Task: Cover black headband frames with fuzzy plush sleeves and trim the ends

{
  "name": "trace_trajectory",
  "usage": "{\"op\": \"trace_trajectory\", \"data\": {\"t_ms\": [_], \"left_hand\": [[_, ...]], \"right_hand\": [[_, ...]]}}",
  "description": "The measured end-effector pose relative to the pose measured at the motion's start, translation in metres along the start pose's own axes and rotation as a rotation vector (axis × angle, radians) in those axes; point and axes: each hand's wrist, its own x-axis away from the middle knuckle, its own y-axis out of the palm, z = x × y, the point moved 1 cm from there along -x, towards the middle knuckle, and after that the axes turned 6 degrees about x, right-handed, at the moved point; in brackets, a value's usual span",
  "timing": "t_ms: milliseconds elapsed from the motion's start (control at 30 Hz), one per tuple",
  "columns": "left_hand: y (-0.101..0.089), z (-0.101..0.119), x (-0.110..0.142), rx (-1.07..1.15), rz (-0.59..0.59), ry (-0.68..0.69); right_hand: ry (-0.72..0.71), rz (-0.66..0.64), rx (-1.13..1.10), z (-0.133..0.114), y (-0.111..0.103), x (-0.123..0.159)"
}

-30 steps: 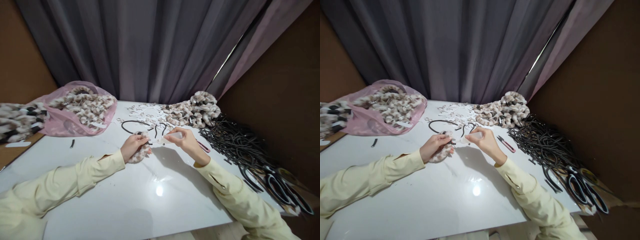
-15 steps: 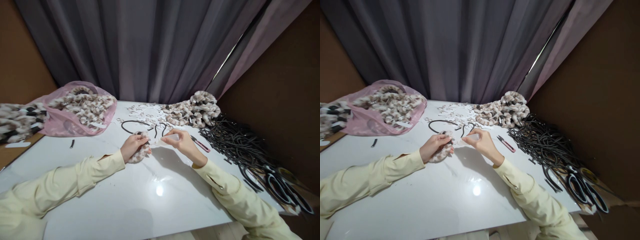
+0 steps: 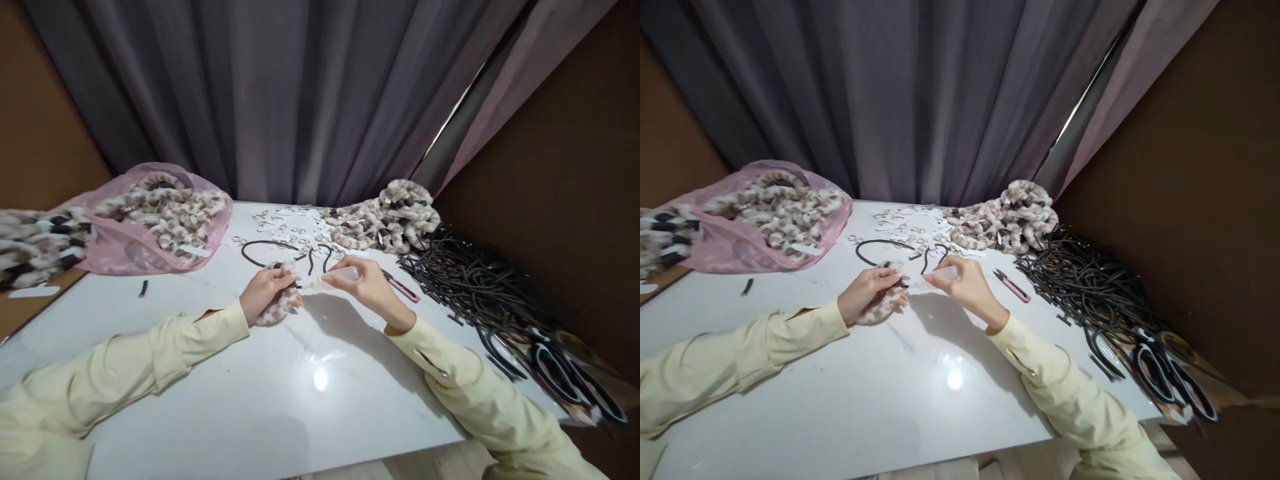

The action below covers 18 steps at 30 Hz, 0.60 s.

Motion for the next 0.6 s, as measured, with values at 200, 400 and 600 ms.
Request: {"op": "trace_trajectory", "data": {"t_ms": [200,400,600], "left_hand": [[0.0002,0.0008,0.0003,-0.012,-0.003,-0.001],[0.0001,0.0005,0.0003,-0.013,0.002,-0.004],[-0.0010,0.0003,-0.0008,-0.021,-0.006,-0.001]], "right_hand": [[-0.026,0.032,-0.032,-0.0004,0.0007,0.0003],[-0.022,0.044,-0.015,0.0018,0.0024,-0.0008],[-0.036,0.049,-0.026,0.0012,0.0031,0.0014]]}}
